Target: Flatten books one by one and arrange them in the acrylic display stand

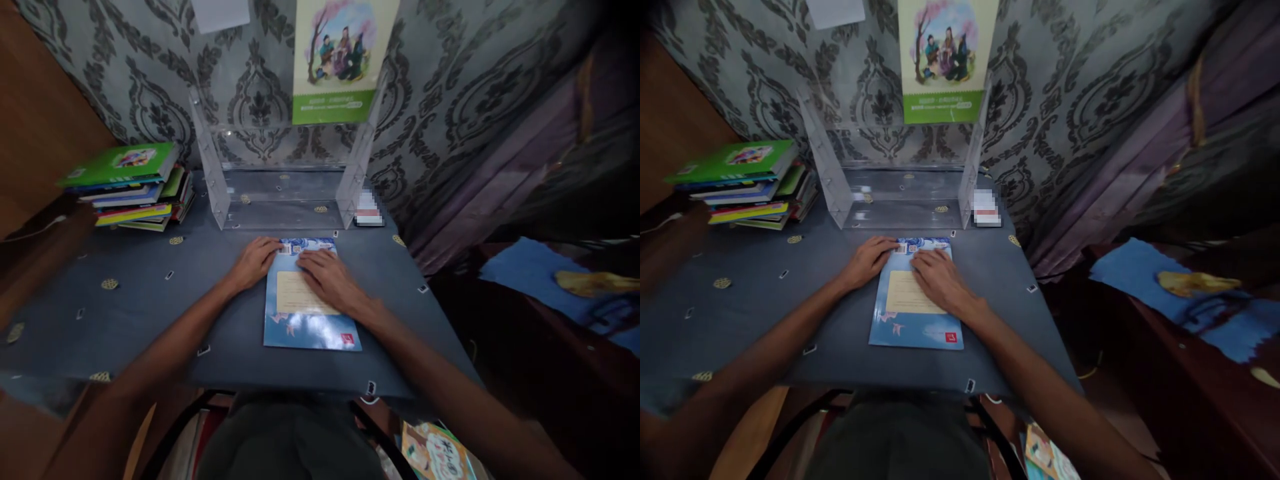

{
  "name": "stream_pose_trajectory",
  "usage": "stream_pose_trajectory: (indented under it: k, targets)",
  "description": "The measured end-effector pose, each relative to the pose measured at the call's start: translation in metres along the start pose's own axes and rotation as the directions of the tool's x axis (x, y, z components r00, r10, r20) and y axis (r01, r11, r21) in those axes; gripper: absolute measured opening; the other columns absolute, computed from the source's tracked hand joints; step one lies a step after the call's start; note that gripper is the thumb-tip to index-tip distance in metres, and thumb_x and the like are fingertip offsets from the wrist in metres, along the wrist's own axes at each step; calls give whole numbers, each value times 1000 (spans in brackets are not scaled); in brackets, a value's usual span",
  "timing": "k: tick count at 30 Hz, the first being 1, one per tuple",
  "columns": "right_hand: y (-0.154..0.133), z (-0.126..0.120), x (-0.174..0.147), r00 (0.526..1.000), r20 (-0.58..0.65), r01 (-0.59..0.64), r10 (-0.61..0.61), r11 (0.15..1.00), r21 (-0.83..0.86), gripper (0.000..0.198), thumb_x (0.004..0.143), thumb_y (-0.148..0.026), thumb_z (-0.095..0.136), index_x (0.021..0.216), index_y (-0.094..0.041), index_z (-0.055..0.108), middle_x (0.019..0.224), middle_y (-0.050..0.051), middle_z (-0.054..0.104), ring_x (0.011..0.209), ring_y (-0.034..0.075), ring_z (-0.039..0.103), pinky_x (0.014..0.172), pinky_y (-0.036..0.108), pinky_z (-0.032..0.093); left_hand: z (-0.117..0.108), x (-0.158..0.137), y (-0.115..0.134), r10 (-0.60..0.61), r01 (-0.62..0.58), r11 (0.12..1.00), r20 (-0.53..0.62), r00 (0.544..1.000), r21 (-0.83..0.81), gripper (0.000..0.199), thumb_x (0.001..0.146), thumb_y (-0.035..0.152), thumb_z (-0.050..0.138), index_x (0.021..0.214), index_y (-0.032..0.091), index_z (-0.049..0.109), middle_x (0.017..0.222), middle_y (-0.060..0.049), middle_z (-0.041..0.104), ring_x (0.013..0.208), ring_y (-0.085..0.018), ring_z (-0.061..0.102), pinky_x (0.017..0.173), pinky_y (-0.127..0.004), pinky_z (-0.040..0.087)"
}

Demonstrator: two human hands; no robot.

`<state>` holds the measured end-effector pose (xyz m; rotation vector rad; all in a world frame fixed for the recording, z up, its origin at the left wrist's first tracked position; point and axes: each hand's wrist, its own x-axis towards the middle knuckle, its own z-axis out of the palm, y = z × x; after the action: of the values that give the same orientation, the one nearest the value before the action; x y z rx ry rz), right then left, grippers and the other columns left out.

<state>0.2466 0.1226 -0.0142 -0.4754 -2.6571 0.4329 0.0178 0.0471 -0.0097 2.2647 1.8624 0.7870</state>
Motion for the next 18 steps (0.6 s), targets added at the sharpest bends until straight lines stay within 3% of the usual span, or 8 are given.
stream_pose_trajectory:
  k: [4, 7, 13, 18]
  targets:
    - [-31, 11, 4, 977, 90, 190, -194, 981, 49, 35, 101, -22, 46, 130, -21, 65, 137, 12, 65, 136, 28, 52, 113, 54, 40, 3, -1, -8, 21, -22, 1000, -13, 1000, -17, 35, 98, 17, 41, 122, 19, 66, 128, -9, 68, 120, -21, 61, 109, -44, 46]
    - [-50, 15, 0, 957, 115, 261, -267, 963, 65, 34, 101, -22, 47, 129, -21, 66, 137, 12, 65, 136, 28, 52, 114, 54, 39, 3, -3, -6, 19, -20, 1000, -16, 1000, -13, 35, 98, 18, 41, 122, 19, 66, 129, -9, 68, 120, -21, 61, 108, -42, 47]
    - [-69, 6, -19, 936, 89, 320, -341, 928, 191, 31, 100, -26, 54, 128, -22, 67, 130, 9, 70, 131, 25, 57, 112, 50, 42, 1, -4, -4, 23, -23, 999, -4, 1000, 23, 36, 100, 19, 39, 124, 20, 66, 130, -9, 67, 120, -22, 61, 109, -43, 47]
    - [-62, 5, -25, 948, 46, 294, -315, 922, 252, 29, 103, -26, 49, 124, -23, 68, 119, 7, 75, 126, 22, 61, 112, 47, 42, 4, -5, -4, 17, -16, 998, -16, 1000, 54, 36, 99, 18, 40, 126, 20, 65, 132, -9, 66, 122, -22, 61, 109, -44, 48]
